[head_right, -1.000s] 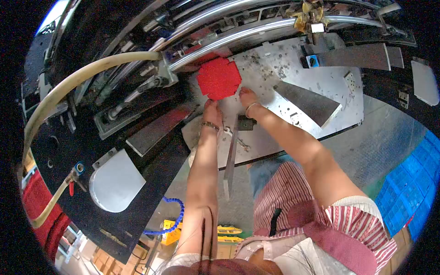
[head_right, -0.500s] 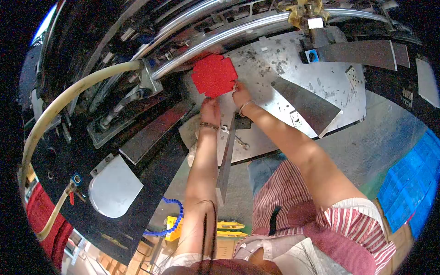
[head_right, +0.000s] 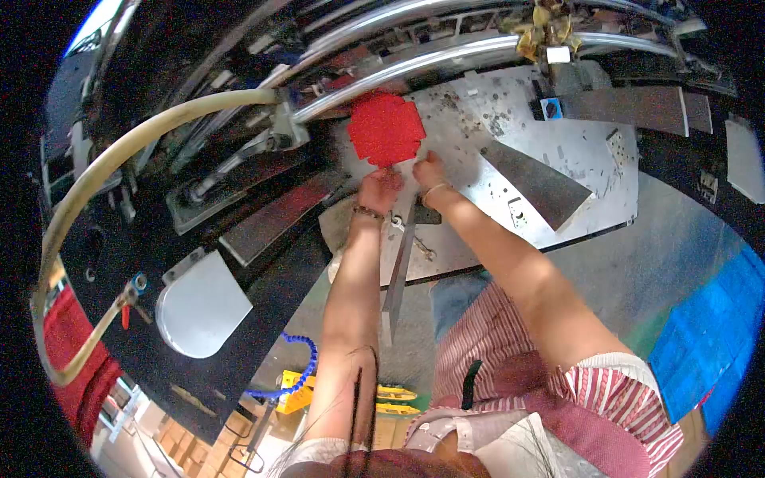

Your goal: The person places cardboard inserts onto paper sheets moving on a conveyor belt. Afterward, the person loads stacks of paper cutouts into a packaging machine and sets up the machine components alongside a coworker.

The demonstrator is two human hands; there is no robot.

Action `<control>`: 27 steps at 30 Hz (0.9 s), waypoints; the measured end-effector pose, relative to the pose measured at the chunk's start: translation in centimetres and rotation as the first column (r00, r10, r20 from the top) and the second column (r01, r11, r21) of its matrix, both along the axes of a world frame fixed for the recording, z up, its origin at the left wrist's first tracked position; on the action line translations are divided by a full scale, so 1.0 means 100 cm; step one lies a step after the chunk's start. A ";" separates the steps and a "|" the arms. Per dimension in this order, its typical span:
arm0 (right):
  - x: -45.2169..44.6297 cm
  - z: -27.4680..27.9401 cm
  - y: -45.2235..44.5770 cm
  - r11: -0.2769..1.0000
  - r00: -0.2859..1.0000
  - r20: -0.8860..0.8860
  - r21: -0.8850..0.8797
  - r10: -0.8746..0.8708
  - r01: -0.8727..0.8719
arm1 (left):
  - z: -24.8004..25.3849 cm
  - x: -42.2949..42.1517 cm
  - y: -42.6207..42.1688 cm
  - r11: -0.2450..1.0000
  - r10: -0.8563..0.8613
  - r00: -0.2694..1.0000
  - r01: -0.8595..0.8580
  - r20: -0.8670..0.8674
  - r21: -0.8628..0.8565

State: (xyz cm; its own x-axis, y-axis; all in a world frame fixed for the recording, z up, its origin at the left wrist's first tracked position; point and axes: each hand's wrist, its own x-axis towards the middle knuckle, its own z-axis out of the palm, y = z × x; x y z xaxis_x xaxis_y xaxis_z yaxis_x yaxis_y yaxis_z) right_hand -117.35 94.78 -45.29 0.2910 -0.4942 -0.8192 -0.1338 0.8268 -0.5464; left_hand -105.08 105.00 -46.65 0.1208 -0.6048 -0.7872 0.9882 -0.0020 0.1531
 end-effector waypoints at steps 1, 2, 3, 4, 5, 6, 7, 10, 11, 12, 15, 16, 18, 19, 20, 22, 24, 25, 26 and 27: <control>-0.003 0.017 -0.002 0.991 0.996 -0.082 0.128 -0.015 0.026 | 0.009 -0.001 0.006 0.994 -0.077 0.996 0.072 0.054 0.086; -0.010 0.020 0.001 0.997 0.990 -0.137 0.072 0.022 -0.013 | 0.020 -0.001 0.012 0.976 -0.152 0.983 0.132 0.105 0.175; -0.024 0.014 0.001 0.998 0.981 -0.188 0.006 0.056 -0.056 | 0.016 0.003 0.026 0.982 -0.130 0.983 0.108 0.131 0.157; -0.037 0.033 0.001 0.998 0.998 -0.039 -0.020 -0.055 0.054 | 0.002 0.008 0.048 0.963 -0.136 0.991 0.136 0.019 -0.233; -0.050 0.054 0.003 0.988 0.981 0.125 -0.022 -0.150 0.154 | 0.026 0.005 0.061 0.943 -0.203 0.943 0.261 0.264 -0.207; -0.060 0.058 -0.001 0.988 0.984 0.098 -0.023 -0.151 0.153 | 0.053 0.001 0.074 0.923 -0.258 0.833 0.362 0.489 -0.130; -0.068 0.084 -0.006 0.996 1.000 0.015 -0.083 -0.015 0.016 | 0.093 -0.022 0.086 0.950 -0.294 0.667 0.286 0.685 0.129; -0.096 0.157 -0.015 0.947 0.995 0.076 -0.318 0.069 -0.041 | 0.236 -0.077 0.121 0.920 -0.369 0.573 0.114 0.732 0.375; -0.101 0.198 -0.020 0.921 0.991 0.078 -0.385 0.106 -0.068 | 0.306 -0.095 0.124 0.926 -0.368 0.625 0.182 0.688 0.330; -0.090 0.231 -0.020 0.915 0.984 0.111 -0.394 0.141 -0.087 | 0.361 -0.098 0.138 0.904 -0.423 0.626 0.342 0.655 0.258; -0.071 0.342 -0.003 0.836 0.902 0.317 -0.543 0.294 -0.081 | 0.480 -0.093 0.207 0.824 -0.463 0.597 0.562 0.655 0.071; -0.054 0.399 0.007 0.800 0.864 0.326 -0.584 0.384 -0.136 | 0.512 -0.087 0.228 0.772 -0.434 0.585 0.634 0.686 -0.052; -0.033 0.461 0.027 0.716 0.699 0.384 -0.646 0.604 -0.264 | 0.566 -0.069 0.274 0.887 -0.399 0.490 0.420 0.775 0.192; -0.022 0.486 0.044 0.670 0.634 0.385 -0.680 0.671 -0.297 | 0.586 -0.058 0.289 0.919 -0.392 0.349 0.193 0.851 0.344; -0.011 0.506 0.064 0.621 0.566 0.380 -0.715 0.732 -0.322 | 0.595 -0.042 0.304 0.936 -0.342 0.207 -0.011 0.917 0.352; 0.012 0.533 0.105 0.563 0.469 0.364 -0.720 0.805 -0.407 | 0.597 -0.005 0.332 0.851 -0.422 -0.118 -0.393 0.899 0.348; 0.037 0.549 0.145 0.460 0.356 0.313 -0.748 0.880 -0.478 | 0.589 0.035 0.357 0.672 -0.681 -0.317 -0.629 0.660 0.391; 0.049 0.544 0.167 0.418 0.345 0.272 -0.770 0.898 -0.482 | 0.578 0.055 0.367 0.684 -0.669 -0.325 -0.620 0.668 0.384; 0.063 0.536 0.185 0.339 0.359 0.178 -0.823 0.916 -0.456 | 0.563 0.074 0.374 0.624 -0.731 -0.362 -0.696 0.578 0.354; 0.074 0.539 0.200 0.337 0.377 0.165 -0.826 0.911 -0.452 | 0.552 0.091 0.378 0.567 -0.785 -0.387 -0.764 0.485 0.308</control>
